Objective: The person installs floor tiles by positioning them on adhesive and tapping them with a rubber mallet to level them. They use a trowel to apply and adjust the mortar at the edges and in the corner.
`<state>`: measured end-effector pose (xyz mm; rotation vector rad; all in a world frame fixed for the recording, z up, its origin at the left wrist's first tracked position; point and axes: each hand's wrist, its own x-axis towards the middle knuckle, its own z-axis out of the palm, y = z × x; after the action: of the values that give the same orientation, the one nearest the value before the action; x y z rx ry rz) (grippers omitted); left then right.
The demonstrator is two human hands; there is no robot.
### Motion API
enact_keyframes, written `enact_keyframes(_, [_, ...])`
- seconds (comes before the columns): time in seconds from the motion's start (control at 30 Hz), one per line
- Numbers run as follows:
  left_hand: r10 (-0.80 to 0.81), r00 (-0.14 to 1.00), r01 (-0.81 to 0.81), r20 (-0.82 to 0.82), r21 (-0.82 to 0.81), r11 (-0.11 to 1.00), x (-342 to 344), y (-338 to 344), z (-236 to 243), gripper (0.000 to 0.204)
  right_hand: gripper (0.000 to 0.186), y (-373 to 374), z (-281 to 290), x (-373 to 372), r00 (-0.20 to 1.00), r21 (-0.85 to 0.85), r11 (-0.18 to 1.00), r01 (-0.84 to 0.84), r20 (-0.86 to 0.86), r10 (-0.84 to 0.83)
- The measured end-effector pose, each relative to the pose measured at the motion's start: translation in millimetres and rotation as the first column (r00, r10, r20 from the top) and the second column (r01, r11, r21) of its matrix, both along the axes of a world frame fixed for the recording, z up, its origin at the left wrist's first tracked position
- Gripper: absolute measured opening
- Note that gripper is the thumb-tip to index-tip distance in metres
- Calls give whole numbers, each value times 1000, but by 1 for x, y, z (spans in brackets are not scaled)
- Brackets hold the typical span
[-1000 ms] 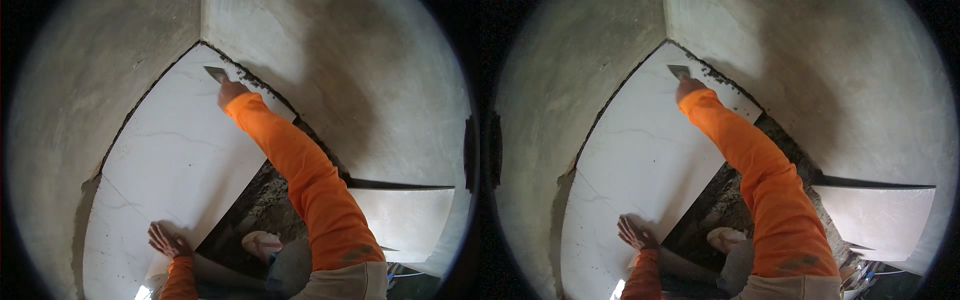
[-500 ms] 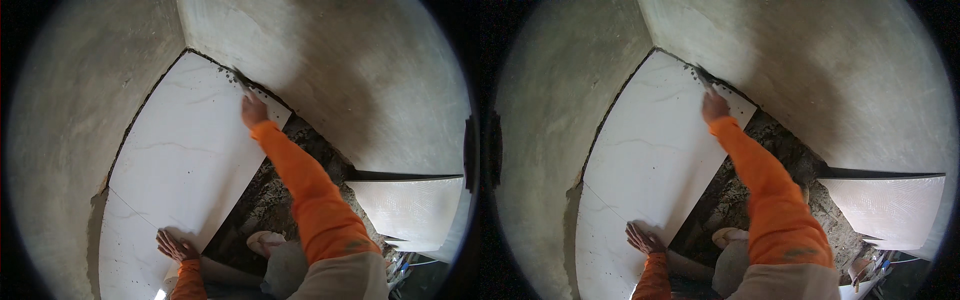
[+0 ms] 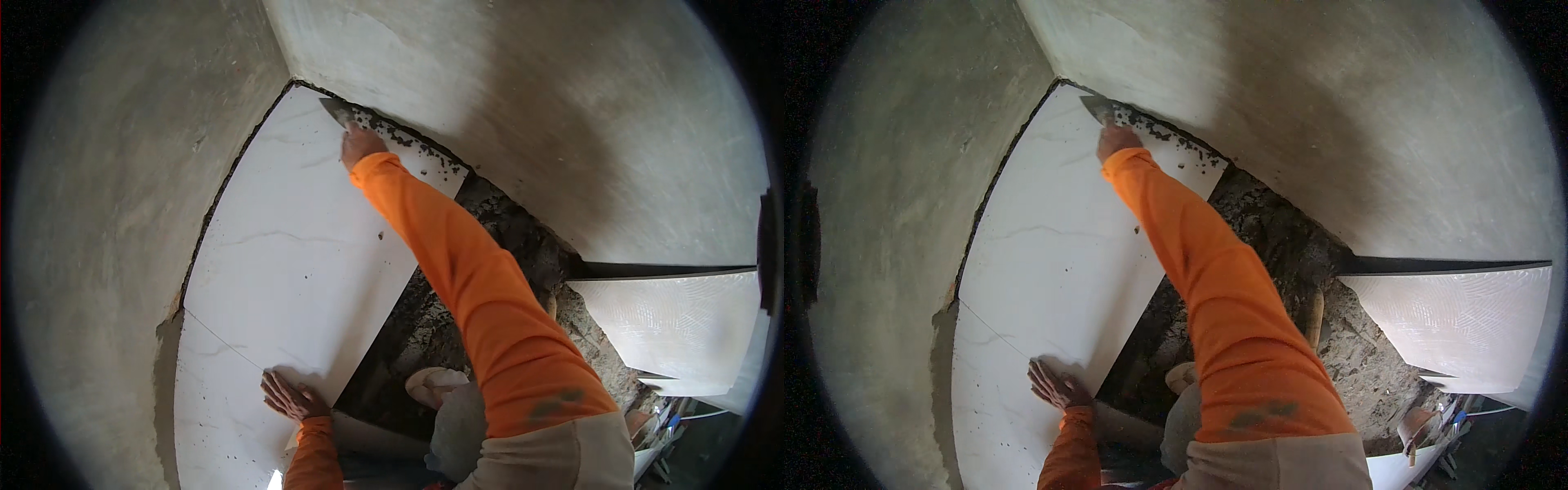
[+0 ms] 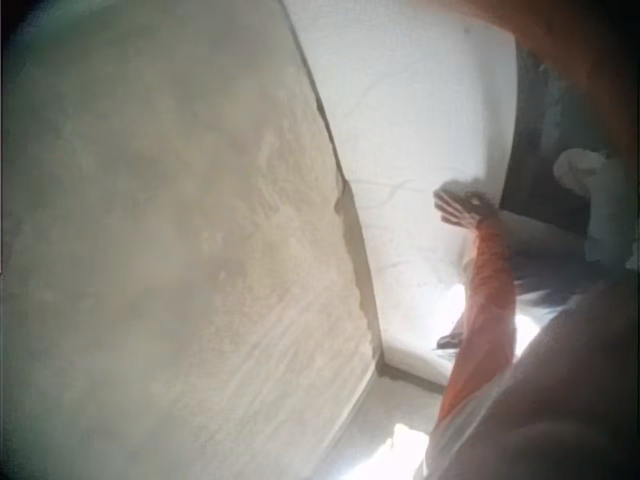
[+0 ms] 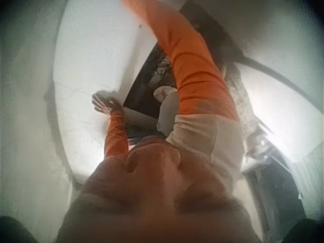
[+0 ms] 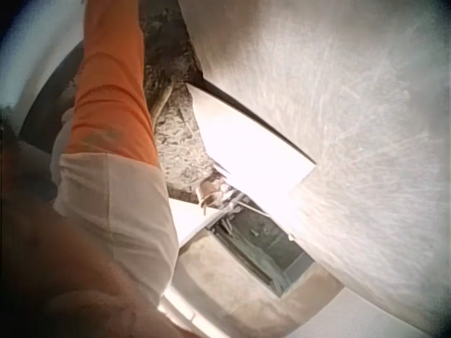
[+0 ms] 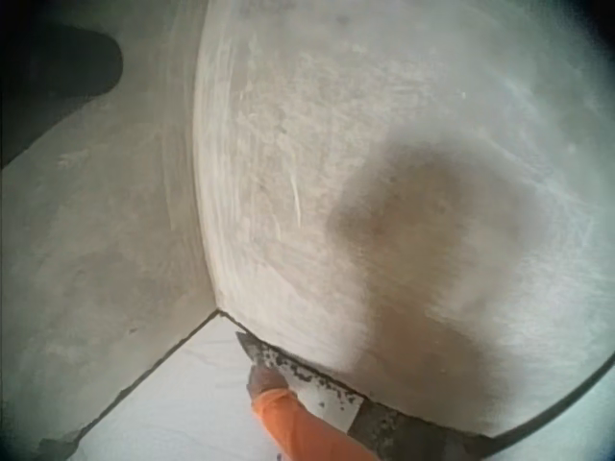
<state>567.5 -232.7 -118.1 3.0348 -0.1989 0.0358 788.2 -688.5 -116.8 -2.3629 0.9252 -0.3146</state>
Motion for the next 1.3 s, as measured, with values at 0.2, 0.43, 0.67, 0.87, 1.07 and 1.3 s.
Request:
enact_keyframes(0.2, [-12, 1000, 13, 20, -6, 1000, 1, 2, 5, 64, 39, -37, 47, -166, 988, -2, 999, 54, -145, -53])
enact_keyframes(0.43, [-33, 997, 32, 66, 11, 999, 3, 8, -1, 65, 44, 15, 61, -139, 970, -45, 969, -244, -12, 243])
enact_keyframes(0.67, [-4, 1000, 4, 2, 12, 1000, -1, -2, 2, 62, 36, -1, 5, -1, 965, -36, 999, -41, -260, 31])
enact_keyframes(0.87, [3, 1000, -3, 25, 12, 1000, 5, 10, 7, 67, 37, -26, 35, -178, 975, 23, 996, 91, -207, -84])
enact_keyframes(1.07, [-23, 999, 22, 33, 36, 999, 3, 0, 9, 68, 36, 20, 66, -212, 997, -63, 996, -62, 35, 65])
enact_keyframes(1.3, [-66, 997, 68, 47, -28, 997, -5, -7, -3, 66, 21, 13, -43, -36, 974, -358, 905, -228, -88, 210])
